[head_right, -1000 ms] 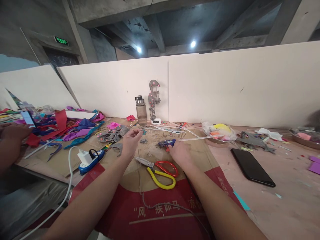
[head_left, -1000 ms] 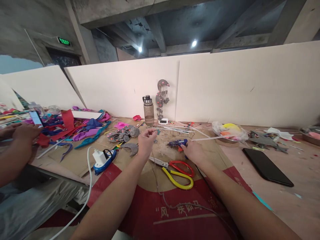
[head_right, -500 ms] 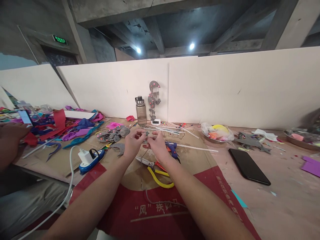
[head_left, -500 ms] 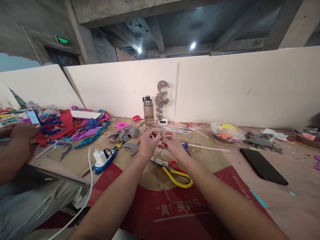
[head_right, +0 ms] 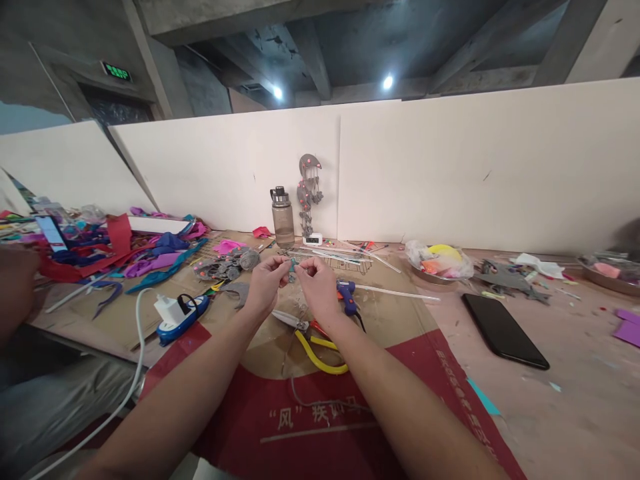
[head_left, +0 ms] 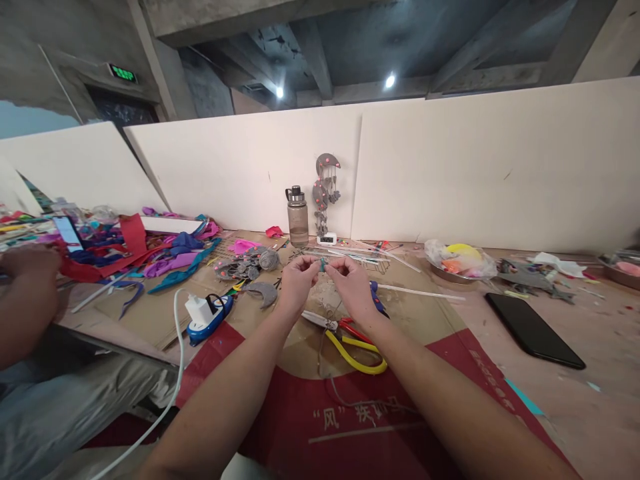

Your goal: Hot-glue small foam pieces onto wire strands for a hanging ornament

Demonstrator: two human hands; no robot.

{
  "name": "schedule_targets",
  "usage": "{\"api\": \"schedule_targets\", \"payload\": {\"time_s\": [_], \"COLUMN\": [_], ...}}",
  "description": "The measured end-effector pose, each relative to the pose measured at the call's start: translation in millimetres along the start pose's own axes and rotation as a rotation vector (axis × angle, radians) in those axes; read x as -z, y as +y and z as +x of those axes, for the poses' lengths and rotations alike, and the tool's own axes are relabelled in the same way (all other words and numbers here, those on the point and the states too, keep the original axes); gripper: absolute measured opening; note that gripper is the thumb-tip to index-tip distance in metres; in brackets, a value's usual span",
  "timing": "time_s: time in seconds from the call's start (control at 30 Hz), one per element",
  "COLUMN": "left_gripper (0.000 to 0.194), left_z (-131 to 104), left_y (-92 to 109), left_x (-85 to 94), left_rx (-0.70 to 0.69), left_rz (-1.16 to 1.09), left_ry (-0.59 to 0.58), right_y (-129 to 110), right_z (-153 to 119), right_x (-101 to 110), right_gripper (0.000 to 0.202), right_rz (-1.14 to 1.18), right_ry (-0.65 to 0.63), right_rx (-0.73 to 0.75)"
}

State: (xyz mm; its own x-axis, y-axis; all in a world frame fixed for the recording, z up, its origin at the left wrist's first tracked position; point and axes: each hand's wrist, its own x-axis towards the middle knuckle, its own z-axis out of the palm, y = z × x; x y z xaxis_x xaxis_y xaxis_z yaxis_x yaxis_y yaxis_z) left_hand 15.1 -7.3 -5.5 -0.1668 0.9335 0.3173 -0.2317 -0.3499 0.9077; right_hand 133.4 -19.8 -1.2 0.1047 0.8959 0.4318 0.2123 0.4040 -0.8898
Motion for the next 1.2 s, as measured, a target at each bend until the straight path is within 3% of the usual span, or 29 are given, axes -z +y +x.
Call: {"api": "schedule_targets", "payload": {"time_s": [0.43,0.73,0.93,1.2], "left_gripper": [0.015,0.017,0.026,0.025], "left_z": [-1,1,0,-1], "left_y": [-3,0,2,6], "left_x": [-0.7,2.6,3.2,3.3], "left_rx": [-0.003,0.123,0.181,0.13], "left_rz": [0.016,0.011,0.049,0.171], "left_ry": [-0.043,-0.195,-0.326,-0.322], "right_y": [6,9,14,10], "right_z": [5,5,9,8], "right_x": [0,7,14,20], "right_gripper": [0.024,0.019,0.017,0.016], "right_rz": [0.057,0.144,0.096,-0.056], "right_ry": [0.054,-0.042,0.01,-0.078], "right_rx": [-0.071,-0.112,-0.171,-0.082]}}
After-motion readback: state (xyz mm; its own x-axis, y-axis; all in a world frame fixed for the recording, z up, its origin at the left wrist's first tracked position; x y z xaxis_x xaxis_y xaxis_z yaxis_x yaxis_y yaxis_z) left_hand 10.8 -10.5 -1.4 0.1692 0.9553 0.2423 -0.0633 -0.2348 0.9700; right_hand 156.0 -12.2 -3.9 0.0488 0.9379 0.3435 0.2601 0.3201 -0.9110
